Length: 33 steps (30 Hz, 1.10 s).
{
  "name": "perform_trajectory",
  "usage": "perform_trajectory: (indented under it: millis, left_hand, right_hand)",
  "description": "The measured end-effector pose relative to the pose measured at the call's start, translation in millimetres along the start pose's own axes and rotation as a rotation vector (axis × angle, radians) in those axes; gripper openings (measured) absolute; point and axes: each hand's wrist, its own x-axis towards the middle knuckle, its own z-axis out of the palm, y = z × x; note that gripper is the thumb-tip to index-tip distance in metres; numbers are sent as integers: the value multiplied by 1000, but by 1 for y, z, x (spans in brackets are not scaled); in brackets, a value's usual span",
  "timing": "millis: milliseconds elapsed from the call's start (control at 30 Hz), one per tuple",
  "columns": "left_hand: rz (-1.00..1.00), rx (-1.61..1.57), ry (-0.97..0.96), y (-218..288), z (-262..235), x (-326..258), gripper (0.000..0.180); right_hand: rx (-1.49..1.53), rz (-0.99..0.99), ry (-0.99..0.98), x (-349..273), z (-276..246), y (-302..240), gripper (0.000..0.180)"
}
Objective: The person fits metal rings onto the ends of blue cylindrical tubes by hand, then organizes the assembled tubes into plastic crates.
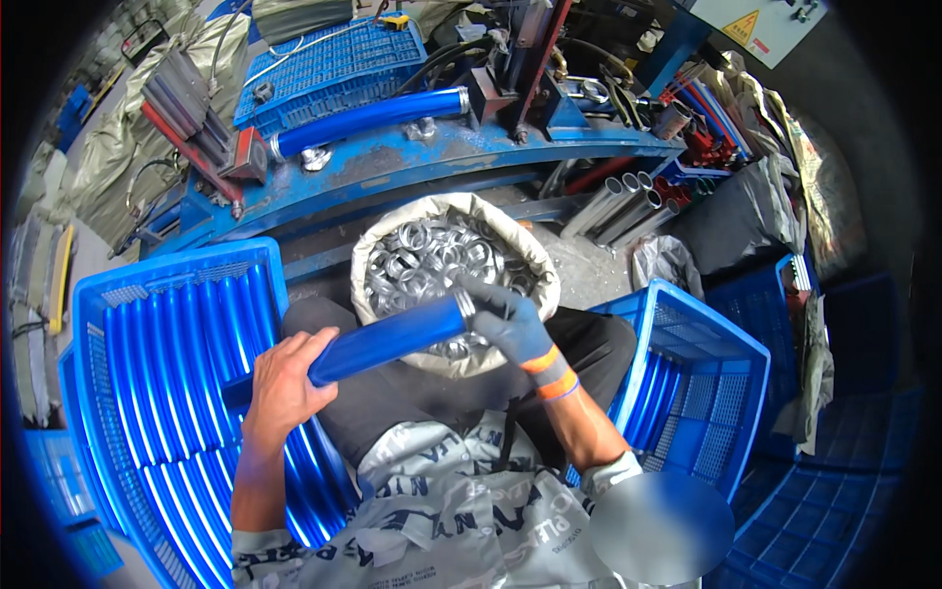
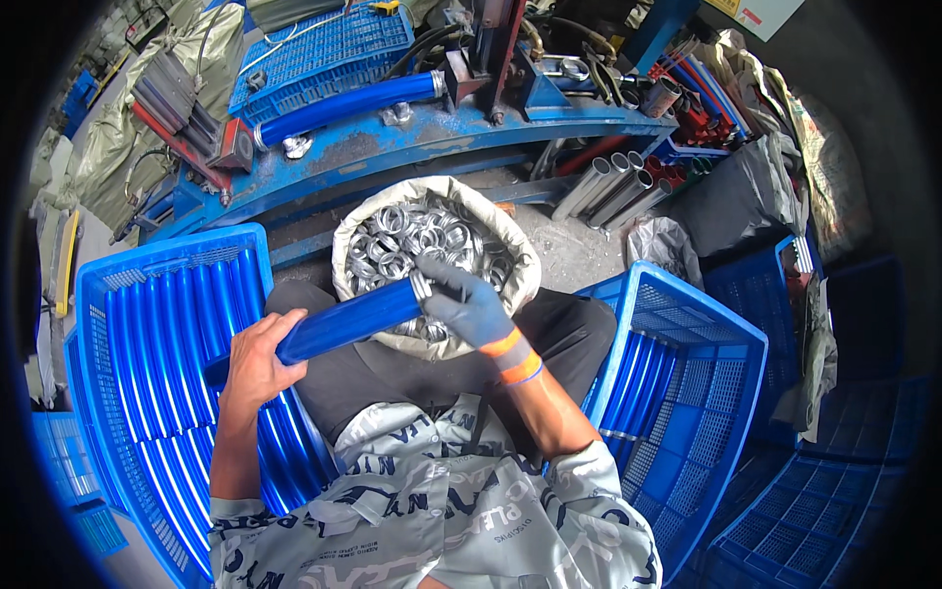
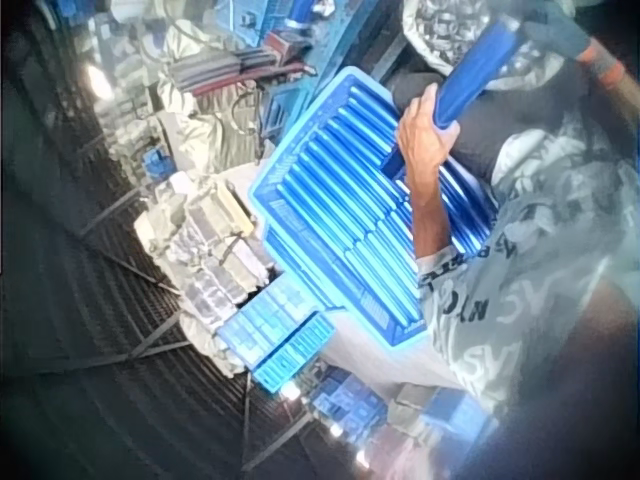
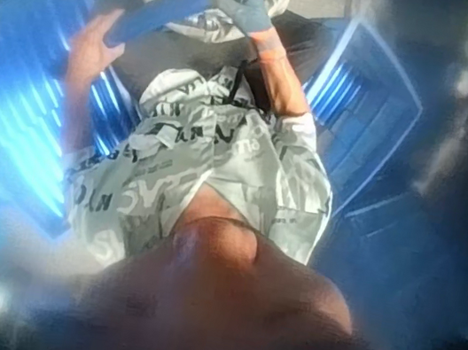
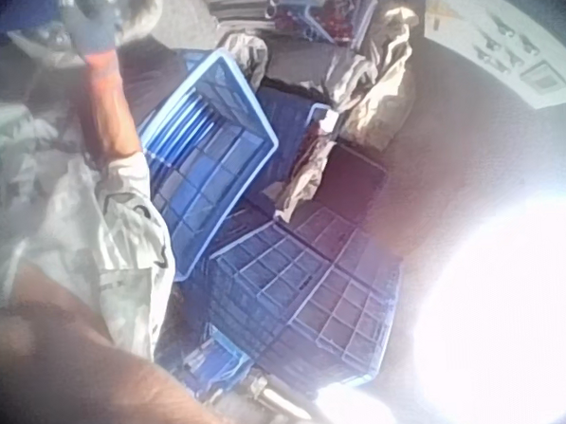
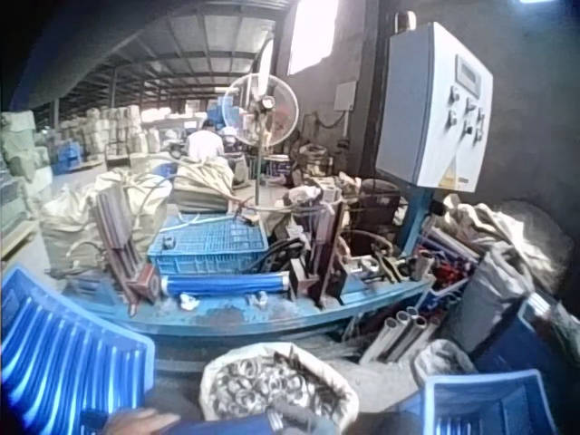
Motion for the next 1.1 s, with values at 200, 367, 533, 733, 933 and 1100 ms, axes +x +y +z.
perform_trajectory:
  millis: [200, 367, 533, 733, 933, 1100]
  left_hand:
    - [-269, -912, 319, 0, 21, -6, 69]
    - [-128, -1013, 464, -4, 7, -30, 73]
    - [-179, -1448, 607, 2, 39, -17, 67]
    - [-407, -1845, 693, 0, 90, -27, 49]
    - [-403, -1807, 664, 18, 98, -11, 45]
    - [-389, -1770, 716, 16, 97, -20, 44]
  right_hand:
    - [-463, 599, 437, 67, -96, 124, 61]
    - [-1173, 437, 286, 76, -20, 171, 72]
    - [37, 400, 371, 42, -89, 183, 34]
    - [645, 75, 110, -17, 0, 52, 30]
    - [406, -148, 103, -21, 6, 14, 68]
    - [362, -50, 97, -25, 18, -4, 77]
